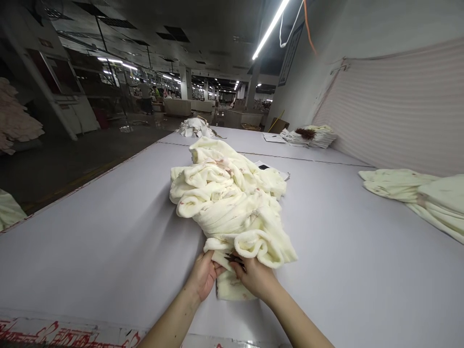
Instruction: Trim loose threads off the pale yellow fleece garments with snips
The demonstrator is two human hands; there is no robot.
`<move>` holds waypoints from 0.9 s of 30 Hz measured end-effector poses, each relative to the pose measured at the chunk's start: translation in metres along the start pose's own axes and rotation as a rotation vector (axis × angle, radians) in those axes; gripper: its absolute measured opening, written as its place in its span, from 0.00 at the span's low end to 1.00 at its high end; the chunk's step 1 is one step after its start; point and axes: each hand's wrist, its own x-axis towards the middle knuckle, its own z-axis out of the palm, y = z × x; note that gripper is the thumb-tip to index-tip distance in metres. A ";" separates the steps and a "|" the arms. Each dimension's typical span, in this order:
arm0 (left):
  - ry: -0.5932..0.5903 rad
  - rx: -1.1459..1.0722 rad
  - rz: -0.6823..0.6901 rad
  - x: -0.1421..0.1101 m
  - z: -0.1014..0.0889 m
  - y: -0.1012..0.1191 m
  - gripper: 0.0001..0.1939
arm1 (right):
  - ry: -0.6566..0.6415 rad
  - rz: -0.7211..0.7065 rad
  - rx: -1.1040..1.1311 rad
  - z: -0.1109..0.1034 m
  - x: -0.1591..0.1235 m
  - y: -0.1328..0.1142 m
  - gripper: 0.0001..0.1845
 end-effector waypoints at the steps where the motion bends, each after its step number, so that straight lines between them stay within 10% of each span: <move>1: -0.006 -0.001 -0.007 0.000 0.000 0.000 0.13 | 0.000 0.001 0.015 0.001 0.001 0.000 0.17; 14: -0.030 0.077 -0.034 0.001 0.002 0.012 0.13 | -0.044 0.046 0.255 -0.009 0.001 -0.005 0.17; 19: -0.037 0.252 0.192 -0.024 0.011 0.020 0.19 | -0.196 0.023 0.597 -0.038 -0.034 -0.003 0.15; 27: -0.124 0.523 0.194 -0.060 0.029 -0.004 0.17 | 0.354 0.186 0.552 -0.042 -0.057 0.013 0.17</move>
